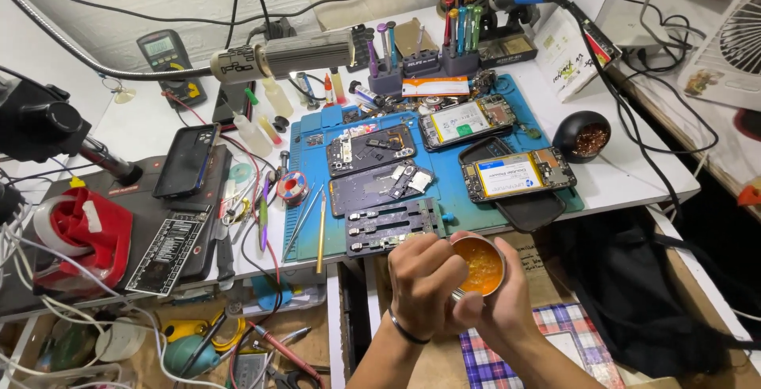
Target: Applying flux to a mobile phone motherboard and inspecting it with a probe and tweezers.
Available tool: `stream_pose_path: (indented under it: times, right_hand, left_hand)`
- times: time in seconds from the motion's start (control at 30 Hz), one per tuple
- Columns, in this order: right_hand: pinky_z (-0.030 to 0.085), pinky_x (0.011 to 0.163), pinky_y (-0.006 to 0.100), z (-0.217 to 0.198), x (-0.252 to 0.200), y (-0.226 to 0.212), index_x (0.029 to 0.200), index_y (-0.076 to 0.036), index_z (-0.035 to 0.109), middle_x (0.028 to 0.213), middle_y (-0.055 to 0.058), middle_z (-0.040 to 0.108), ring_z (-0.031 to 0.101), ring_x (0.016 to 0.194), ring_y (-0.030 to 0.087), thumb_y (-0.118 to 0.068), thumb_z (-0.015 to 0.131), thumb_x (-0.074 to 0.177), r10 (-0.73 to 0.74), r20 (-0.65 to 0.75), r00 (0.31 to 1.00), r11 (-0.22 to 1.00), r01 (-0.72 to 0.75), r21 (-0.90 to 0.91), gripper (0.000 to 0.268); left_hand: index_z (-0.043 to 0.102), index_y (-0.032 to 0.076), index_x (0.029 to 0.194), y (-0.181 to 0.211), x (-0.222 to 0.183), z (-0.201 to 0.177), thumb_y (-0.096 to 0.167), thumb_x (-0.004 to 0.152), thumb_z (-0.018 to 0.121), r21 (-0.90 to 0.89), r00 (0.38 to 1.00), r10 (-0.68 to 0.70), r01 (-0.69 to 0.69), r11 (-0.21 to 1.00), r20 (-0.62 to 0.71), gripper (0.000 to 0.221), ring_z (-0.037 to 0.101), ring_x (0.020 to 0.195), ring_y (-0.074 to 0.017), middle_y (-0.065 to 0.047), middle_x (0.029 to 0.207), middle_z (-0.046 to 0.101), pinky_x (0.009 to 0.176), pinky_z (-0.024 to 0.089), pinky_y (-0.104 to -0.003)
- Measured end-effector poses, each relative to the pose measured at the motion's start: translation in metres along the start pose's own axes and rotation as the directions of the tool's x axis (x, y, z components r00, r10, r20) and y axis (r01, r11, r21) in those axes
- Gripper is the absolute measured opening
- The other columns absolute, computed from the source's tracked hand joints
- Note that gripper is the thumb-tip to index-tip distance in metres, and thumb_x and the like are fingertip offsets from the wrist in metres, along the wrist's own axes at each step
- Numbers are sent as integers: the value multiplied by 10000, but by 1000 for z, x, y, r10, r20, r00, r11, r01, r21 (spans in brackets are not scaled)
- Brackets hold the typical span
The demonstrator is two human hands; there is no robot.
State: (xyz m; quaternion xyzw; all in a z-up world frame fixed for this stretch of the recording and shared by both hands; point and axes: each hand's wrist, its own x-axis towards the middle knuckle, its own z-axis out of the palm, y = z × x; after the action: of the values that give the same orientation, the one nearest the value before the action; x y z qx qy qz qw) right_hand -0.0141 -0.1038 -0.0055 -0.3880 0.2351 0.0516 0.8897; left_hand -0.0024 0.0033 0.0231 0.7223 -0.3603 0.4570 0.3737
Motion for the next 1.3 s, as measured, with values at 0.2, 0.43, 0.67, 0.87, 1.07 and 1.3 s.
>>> stream_pose_path:
  times: [0.2,0.43,0.67,0.87,1.07,1.3]
  right_hand:
    - [490,816,394,-4,0,-7,1226,18,645,1056,190,680,625,918,310,-299,329,1078,-32,-93,995,999,33,5,471]
    - [507,877,411,-16,15,-8,1169,-6,638,1017,183,666,636,932,315,-358,400,1030,-56,67,996,980,42,195,447]
    - [519,952,442,-24,21,-6,1117,-35,624,988,173,650,647,955,333,-412,466,983,-132,183,974,935,61,348,431]
    - [503,1022,466,-24,22,1,1138,-34,620,1004,179,635,627,990,345,-388,487,972,-119,220,968,946,44,320,413]
    - [492,1006,399,-22,24,-2,1136,-79,635,1058,144,624,603,999,269,-396,480,954,-51,119,992,944,9,330,397]
    - [473,919,353,-28,25,5,1169,-87,610,1110,131,613,577,996,260,-402,475,980,-25,163,986,976,-12,219,391]
  left_hand:
    - [500,66,1006,-1,-35,32,318,1064,486,-76,999,-41,39,996,-28,260,611,1015,-349,-161,1041,535,868,631,-501]
    - [-143,188,1662,31,-44,24,470,1065,588,-182,895,-381,425,887,233,985,605,1409,-397,-201,1740,-150,1186,486,-601]
    - [372,-51,1484,39,-24,-11,298,756,794,-99,620,-678,763,639,395,911,536,1364,-317,-198,1468,551,1123,433,-396]
    - [537,16,1404,28,-45,-61,452,764,781,-58,527,-776,838,542,347,812,686,1135,-263,-170,1313,683,819,560,-303]
    - [615,72,1377,-54,-66,-134,829,659,511,-122,240,-970,965,234,40,1048,672,840,-167,-102,1055,746,666,564,-243]
    - [638,172,1306,-110,-87,-142,823,809,461,613,427,-902,731,300,-68,838,593,1102,-333,-104,1143,720,928,398,-484]
